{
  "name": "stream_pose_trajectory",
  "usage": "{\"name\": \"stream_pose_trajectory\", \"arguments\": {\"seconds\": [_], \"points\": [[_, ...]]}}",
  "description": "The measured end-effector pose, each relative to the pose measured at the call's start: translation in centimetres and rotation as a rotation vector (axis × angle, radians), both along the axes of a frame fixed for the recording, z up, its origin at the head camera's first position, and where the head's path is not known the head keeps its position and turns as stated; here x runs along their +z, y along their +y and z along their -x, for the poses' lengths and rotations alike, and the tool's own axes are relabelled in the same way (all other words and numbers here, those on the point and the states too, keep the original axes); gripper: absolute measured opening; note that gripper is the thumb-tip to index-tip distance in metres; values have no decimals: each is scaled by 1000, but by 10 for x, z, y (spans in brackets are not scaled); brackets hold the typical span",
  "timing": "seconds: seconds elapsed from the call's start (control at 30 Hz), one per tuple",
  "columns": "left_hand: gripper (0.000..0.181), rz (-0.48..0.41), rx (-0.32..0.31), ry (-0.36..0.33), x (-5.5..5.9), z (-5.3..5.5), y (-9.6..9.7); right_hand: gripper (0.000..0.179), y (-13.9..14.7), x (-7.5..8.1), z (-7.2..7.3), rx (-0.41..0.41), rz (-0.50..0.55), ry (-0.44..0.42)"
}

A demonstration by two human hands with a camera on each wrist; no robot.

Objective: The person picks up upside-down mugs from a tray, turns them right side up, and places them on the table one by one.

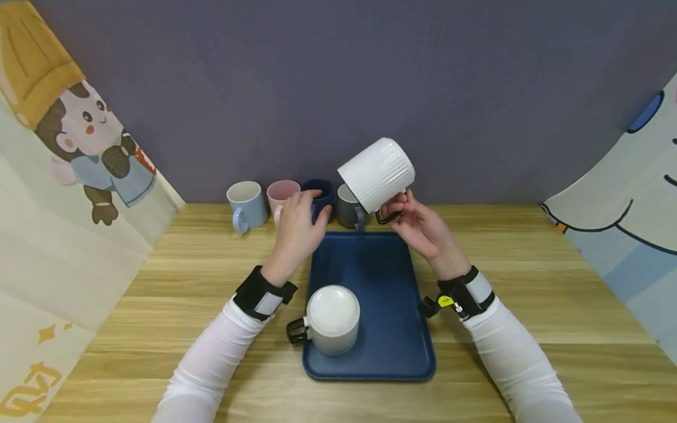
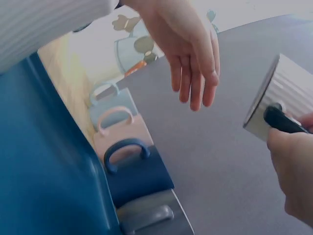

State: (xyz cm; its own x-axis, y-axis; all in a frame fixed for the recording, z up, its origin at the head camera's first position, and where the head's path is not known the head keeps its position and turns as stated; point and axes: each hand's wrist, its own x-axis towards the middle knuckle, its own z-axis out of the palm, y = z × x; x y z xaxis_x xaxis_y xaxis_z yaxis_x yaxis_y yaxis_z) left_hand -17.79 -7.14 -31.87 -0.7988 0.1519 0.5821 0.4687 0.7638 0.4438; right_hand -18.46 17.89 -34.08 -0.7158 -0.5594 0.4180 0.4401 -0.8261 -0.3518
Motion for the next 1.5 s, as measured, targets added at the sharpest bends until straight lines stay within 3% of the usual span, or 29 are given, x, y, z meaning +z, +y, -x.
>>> {"name": "stream_pose_trajectory", "arguments": {"seconds": [0.33, 0.53, 0.67, 0.8, 1.0, 1.13, 1.27, 1.5], "points": [[37, -10, -20, -26, 3, -1, 3, 31, -7, 3, 3, 3, 143, -145], [37, -35, -68, -89, 7, -3, 6, 32, -14, 2, 4, 4, 181, -214], [35, -84, -143, -176, 10, -4, 5, 29, -22, 3, 1, -20, 187, -253], [34, -155, -232, -318, 13, -5, 2, 26, -32, 6, -2, -14, 207, -289], [33, -208, -312, -460, 17, -5, 2, 24, -46, 12, -5, -20, 206, -315], [36, -320, -371, -557, 18, -4, 2, 23, -54, 15, -7, -38, 181, -321], [38, -507, -432, -668, 18, -3, 3, 20, -61, 15, -8, -38, 169, -323], [39, -688, -497, -727, 20, -5, 4, 21, -73, 14, -10, -47, 133, -353]]}}
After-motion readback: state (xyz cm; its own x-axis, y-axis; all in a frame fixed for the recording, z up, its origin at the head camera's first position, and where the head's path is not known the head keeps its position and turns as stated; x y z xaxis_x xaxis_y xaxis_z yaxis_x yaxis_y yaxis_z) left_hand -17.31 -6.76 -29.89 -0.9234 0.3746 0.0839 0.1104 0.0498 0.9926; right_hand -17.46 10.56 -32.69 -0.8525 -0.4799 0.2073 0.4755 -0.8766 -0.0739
